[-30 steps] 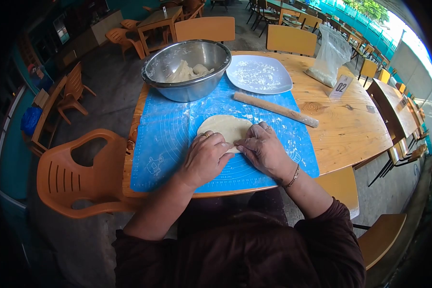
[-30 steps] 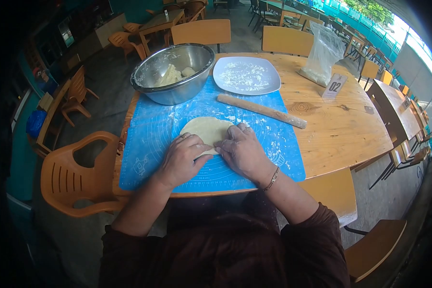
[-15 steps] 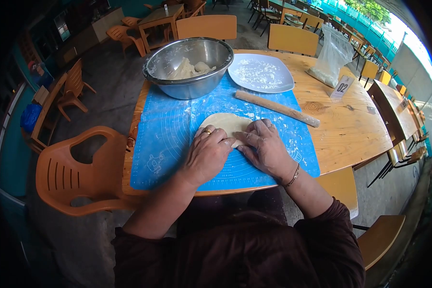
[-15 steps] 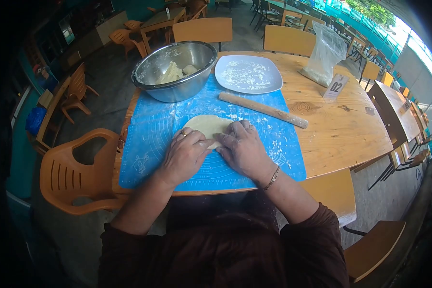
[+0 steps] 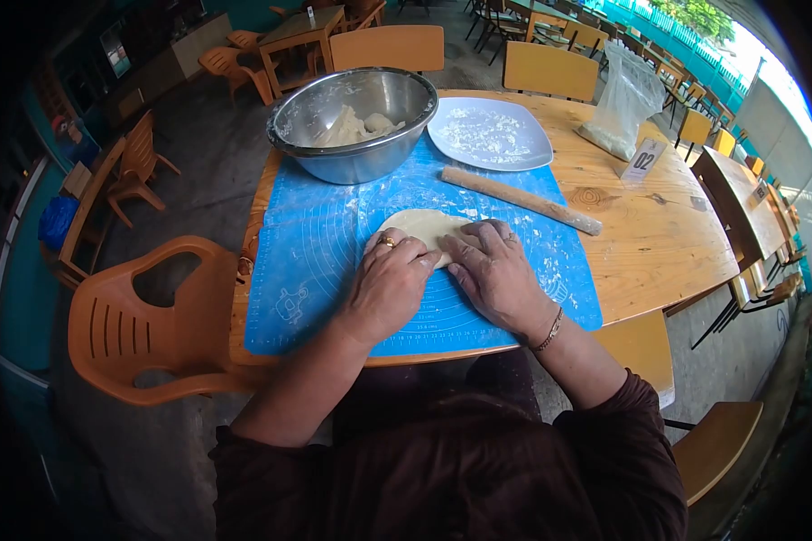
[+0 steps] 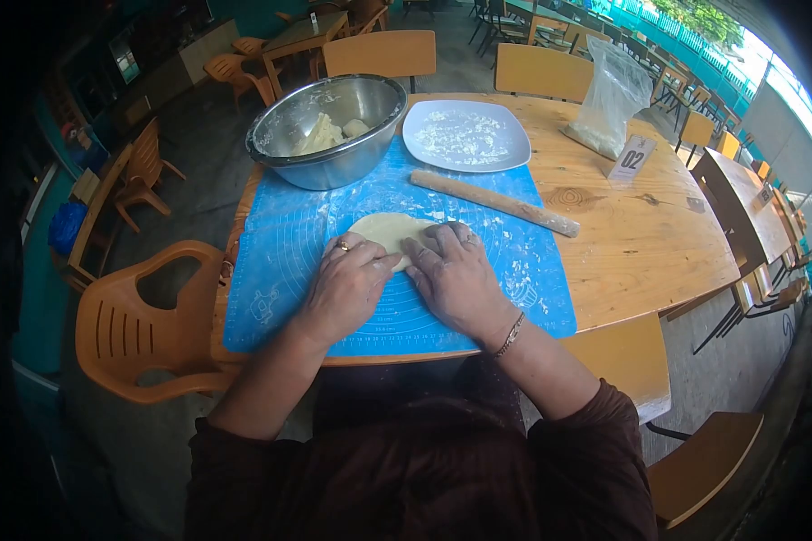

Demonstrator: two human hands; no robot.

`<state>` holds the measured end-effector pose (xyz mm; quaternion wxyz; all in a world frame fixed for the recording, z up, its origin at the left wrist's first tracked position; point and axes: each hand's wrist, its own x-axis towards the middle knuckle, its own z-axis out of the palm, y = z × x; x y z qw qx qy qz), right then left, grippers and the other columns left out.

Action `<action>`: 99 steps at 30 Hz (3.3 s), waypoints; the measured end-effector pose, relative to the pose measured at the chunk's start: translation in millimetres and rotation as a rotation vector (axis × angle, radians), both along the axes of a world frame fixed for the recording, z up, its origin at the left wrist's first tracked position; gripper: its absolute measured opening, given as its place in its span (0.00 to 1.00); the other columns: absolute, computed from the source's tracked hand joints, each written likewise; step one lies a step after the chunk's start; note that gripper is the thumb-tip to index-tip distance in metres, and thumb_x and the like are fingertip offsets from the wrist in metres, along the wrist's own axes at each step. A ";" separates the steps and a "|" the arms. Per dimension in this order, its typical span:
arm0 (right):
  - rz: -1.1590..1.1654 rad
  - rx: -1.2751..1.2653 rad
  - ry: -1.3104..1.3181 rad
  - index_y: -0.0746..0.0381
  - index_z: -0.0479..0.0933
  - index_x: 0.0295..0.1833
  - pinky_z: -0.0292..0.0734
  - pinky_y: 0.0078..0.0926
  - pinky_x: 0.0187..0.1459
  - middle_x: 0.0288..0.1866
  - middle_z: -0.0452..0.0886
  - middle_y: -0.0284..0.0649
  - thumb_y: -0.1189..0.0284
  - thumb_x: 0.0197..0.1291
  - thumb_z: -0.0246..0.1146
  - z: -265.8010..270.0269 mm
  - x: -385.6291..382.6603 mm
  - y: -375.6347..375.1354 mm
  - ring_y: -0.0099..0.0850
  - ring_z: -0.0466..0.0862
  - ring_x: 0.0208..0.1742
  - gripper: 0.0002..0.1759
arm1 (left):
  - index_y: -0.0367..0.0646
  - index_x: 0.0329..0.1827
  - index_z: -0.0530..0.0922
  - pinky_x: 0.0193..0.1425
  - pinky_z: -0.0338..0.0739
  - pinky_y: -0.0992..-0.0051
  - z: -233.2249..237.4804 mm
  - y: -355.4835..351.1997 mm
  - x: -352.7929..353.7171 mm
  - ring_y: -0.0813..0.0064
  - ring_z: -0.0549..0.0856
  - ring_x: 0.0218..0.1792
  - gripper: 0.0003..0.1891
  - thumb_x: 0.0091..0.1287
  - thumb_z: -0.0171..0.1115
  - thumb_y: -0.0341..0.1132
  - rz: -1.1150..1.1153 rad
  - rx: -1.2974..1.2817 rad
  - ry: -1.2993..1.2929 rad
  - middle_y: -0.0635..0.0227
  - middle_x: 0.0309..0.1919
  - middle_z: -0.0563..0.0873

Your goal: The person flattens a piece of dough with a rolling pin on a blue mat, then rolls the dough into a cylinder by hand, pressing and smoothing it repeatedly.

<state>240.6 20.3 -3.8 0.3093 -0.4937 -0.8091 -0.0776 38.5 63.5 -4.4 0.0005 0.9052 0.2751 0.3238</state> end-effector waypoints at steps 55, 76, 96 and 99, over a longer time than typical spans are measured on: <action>0.026 -0.347 -0.326 0.73 0.63 0.76 0.46 0.60 0.81 0.79 0.64 0.59 0.62 0.73 0.52 20.1 -10.3 39.7 0.55 0.59 0.83 0.33 | 0.28 0.80 0.55 0.80 0.34 0.31 -4.0 -6.1 -1.5 0.37 0.42 0.83 0.45 0.72 0.60 0.53 0.283 -0.230 0.336 0.40 0.82 0.49; 0.130 -0.206 -0.193 0.75 0.66 0.73 0.51 0.62 0.79 0.75 0.69 0.62 0.66 0.69 0.55 18.1 -16.9 40.6 0.57 0.65 0.79 0.33 | 0.21 0.80 0.47 0.79 0.31 0.30 -3.0 -4.4 -3.4 0.32 0.38 0.82 0.53 0.68 0.65 0.54 0.276 -0.266 0.314 0.31 0.81 0.45; 0.119 -0.183 -0.229 0.71 0.66 0.75 0.53 0.59 0.80 0.75 0.69 0.60 0.65 0.72 0.54 0.5 -20.7 56.3 0.54 0.65 0.80 0.30 | 0.17 0.78 0.47 0.80 0.30 0.32 -6.0 -5.9 -3.7 0.35 0.35 0.83 0.57 0.68 0.63 0.61 0.326 -0.266 0.289 0.29 0.81 0.42; 0.082 -0.195 -0.176 0.70 0.66 0.75 0.54 0.57 0.79 0.76 0.68 0.59 0.65 0.73 0.54 -0.1 -18.9 70.6 0.53 0.65 0.80 0.30 | 0.15 0.78 0.40 0.78 0.29 0.31 -8.3 -3.9 -4.3 0.31 0.33 0.82 0.59 0.69 0.62 0.60 0.312 -0.271 0.306 0.27 0.80 0.38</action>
